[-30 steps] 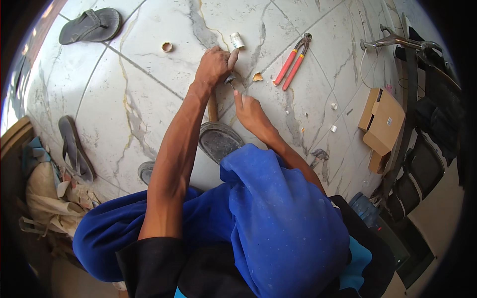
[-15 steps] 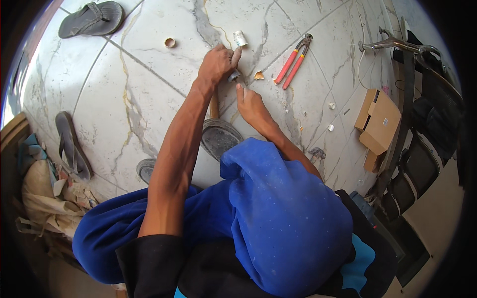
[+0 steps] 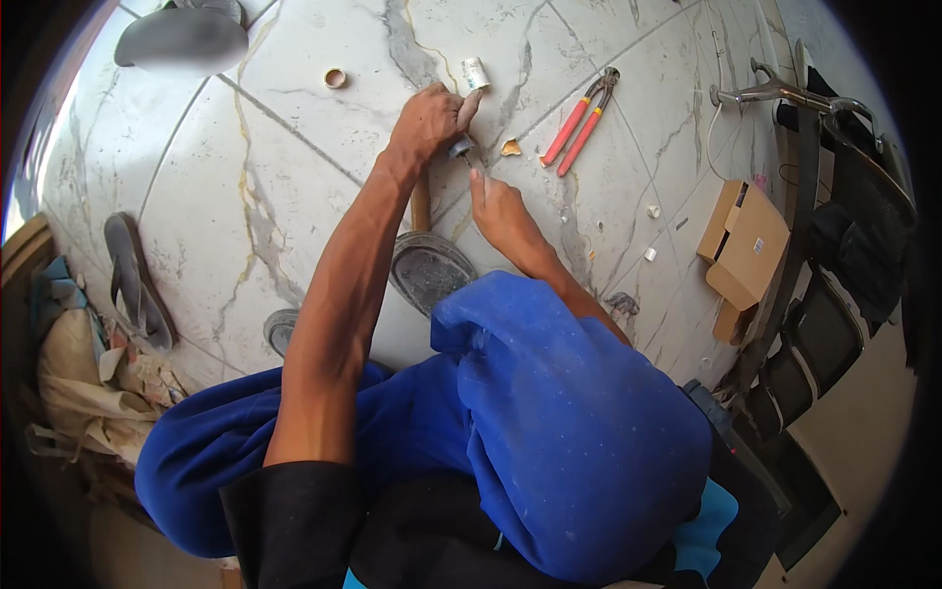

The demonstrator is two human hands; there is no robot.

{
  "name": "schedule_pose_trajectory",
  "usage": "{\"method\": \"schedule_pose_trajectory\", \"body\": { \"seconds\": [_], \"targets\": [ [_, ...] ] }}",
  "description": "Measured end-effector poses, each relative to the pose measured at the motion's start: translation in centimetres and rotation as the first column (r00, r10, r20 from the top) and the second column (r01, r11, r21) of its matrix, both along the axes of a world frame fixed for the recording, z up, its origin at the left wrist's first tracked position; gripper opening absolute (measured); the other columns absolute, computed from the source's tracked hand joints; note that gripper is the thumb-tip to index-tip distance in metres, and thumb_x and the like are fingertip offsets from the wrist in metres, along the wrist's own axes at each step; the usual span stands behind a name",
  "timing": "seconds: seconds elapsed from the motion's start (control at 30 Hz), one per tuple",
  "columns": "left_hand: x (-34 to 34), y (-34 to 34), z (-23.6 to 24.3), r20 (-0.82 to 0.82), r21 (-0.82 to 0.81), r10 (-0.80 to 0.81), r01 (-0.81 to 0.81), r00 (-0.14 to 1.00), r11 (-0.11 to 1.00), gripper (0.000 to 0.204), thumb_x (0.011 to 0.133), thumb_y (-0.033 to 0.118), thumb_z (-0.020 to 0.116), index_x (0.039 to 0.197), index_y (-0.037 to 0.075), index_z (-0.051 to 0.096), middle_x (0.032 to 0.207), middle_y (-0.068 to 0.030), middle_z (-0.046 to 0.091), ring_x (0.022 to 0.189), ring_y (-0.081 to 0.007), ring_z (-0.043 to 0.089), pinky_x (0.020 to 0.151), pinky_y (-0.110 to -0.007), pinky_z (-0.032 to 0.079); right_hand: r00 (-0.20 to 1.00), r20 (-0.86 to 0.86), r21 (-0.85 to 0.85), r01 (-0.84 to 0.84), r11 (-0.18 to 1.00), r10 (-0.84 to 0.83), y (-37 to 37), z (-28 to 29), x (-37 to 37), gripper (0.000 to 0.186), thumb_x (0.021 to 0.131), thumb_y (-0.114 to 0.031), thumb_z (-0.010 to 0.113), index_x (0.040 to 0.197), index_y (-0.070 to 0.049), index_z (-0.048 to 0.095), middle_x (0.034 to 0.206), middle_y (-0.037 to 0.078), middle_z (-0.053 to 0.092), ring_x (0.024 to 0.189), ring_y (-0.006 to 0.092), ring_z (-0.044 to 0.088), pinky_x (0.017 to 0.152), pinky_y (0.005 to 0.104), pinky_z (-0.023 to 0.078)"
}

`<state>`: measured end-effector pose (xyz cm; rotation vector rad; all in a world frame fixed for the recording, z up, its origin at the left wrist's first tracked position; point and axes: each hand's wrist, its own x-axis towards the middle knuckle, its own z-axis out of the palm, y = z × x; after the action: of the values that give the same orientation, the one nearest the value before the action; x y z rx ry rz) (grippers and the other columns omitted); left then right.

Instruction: Manually repairing a PVC pipe by cleaning and fitting parts on a tiled floor.

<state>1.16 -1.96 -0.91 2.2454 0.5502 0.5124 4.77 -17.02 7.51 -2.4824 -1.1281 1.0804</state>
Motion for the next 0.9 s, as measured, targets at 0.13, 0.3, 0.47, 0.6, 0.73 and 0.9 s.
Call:
{"method": "schedule_pose_trajectory", "body": {
  "seconds": [0.13,0.3,0.47,0.6,0.73,0.9],
  "targets": [
    [0.1,0.7,0.9,-0.077,-0.053,-0.02,0.016,0.997,0.998,0.043,0.089,0.03,0.043,0.058,0.002,0.052,0.057,-0.0112,0.054,0.065,-0.0272,0.049,0.063,-0.035,0.043,0.997,0.03,0.035,-0.069,0.997,0.068,-0.3,-0.4,-0.1,0.044,0.092,-0.026,0.03,0.071,0.006,0.053,0.074,0.03,0.055,0.074,0.0473,0.053,0.071,0.0511,0.042],
    [-0.1,0.6,0.7,-0.028,0.025,0.001,-0.001,1.0,1.0,0.039,0.086,0.027,0.047,0.058,0.003,0.057,0.056,-0.0101,0.056,0.064,-0.0262,0.052,0.062,-0.035,0.045,0.999,-0.022,0.008,-0.048,0.999,0.048,1.0,0.5,0.1,0.046,0.092,-0.027,0.031,0.073,0.008,0.054,0.075,0.031,0.055,0.076,0.0473,0.053,0.069,0.0494,0.043],
    [0.5,-0.1,0.5,-0.059,-0.082,0.051,-0.056,0.997,0.995,0.041,0.087,0.03,0.045,0.059,0.002,0.057,0.058,-0.0105,0.055,0.067,-0.026,0.051,0.064,-0.035,0.044,0.999,0.024,0.014,0.045,0.999,-0.045,-0.1,-0.5,-0.2,0.047,0.092,-0.028,0.03,0.073,0.008,0.054,0.076,0.032,0.054,0.077,0.0475,0.053,0.068,0.0493,0.043],
    [-0.2,0.4,0.2,-0.096,0.093,-0.018,0.027,0.995,0.995,0.043,0.088,0.03,0.043,0.061,0.001,0.057,0.057,-0.0106,0.055,0.068,-0.0265,0.052,0.064,-0.036,0.045,0.999,0.034,0.045,-0.021,0.999,0.02,1.0,0.3,-0.5,0.049,0.092,-0.029,0.031,0.07,0.008,0.054,0.07,0.033,0.053,0.075,0.0478,0.053,0.067,0.0498,0.043],
    [1.0,-0.1,0.2,-0.05,-0.092,0.064,-0.068,0.997,0.993,0.043,0.085,0.033,0.048,0.056,0.004,0.062,0.057,-0.0107,0.058,0.066,-0.0257,0.054,0.06,-0.036,0.046,0.997,-0.006,-0.024,0.07,0.997,-0.071,0.8,-0.2,-0.1,0.049,0.092,-0.029,0.031,0.069,0.008,0.054,0.069,0.033,0.053,0.074,0.0482,0.053,0.066,0.0499,0.043],
    [0.1,-0.3,0.4,-0.069,-0.076,0.079,-0.084,0.994,0.994,0.045,0.084,0.032,0.049,0.053,0.002,0.06,0.056,-0.0113,0.058,0.064,-0.0261,0.055,0.063,-0.035,0.046,0.998,-0.022,-0.016,0.054,0.998,-0.055,-0.4,-0.1,-1.1,0.049,0.092,-0.03,0.03,0.075,0.009,0.055,0.074,0.034,0.054,0.079,0.048,0.053,0.067,0.0504,0.043]
  ]
}}
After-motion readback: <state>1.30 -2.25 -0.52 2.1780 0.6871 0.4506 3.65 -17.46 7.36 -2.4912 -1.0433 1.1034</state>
